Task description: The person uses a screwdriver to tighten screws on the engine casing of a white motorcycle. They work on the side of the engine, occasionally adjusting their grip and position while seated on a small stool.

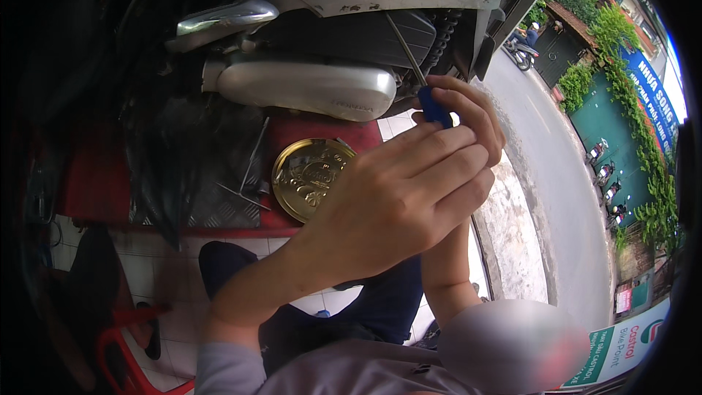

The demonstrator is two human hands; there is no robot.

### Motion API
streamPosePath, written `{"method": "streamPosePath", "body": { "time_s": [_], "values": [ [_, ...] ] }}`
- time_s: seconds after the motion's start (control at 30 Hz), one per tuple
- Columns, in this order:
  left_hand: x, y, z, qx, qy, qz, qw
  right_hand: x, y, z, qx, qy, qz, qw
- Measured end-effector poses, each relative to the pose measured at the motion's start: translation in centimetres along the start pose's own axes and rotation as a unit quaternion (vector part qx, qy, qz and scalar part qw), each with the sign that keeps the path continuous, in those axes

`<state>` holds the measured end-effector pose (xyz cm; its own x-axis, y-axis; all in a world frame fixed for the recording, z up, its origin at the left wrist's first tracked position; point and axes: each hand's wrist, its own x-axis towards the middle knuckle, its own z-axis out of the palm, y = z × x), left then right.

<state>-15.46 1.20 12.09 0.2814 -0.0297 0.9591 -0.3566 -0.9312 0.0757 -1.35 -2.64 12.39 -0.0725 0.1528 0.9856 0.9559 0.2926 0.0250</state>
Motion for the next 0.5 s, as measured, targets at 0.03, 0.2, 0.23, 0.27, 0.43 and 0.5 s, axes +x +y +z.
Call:
{"method": "streamPosePath", "body": {
  "time_s": [0.03,0.2,0.23,0.27,0.43,0.5],
  "values": [
    [-0.1,0.0,0.1,-0.002,-0.007,0.001,1.0,-0.4,0.1,0.0,0.023,-0.008,0.021,0.999],
    [-0.7,-1.3,1.8,-0.057,0.052,0.001,0.997,-1.4,1.2,1.2,0.103,0.103,0.073,0.987],
    [-0.8,-1.5,2.5,-0.061,0.05,0.005,0.997,-1.3,1.0,1.6,0.119,0.106,0.079,0.984],
    [-0.9,-1.8,3.3,-0.061,0.088,0.007,0.994,-1.1,0.7,2.0,0.134,0.109,0.084,0.981],
    [-0.1,-2.7,5.0,-0.05,0.186,0.025,0.981,-0.7,2.0,1.9,0.146,0.051,0.064,0.986],
    [0.2,-3.2,4.5,-0.056,0.183,0.04,0.981,-1.3,5.2,2.2,0.151,0.048,0.101,0.982]
  ]
}}
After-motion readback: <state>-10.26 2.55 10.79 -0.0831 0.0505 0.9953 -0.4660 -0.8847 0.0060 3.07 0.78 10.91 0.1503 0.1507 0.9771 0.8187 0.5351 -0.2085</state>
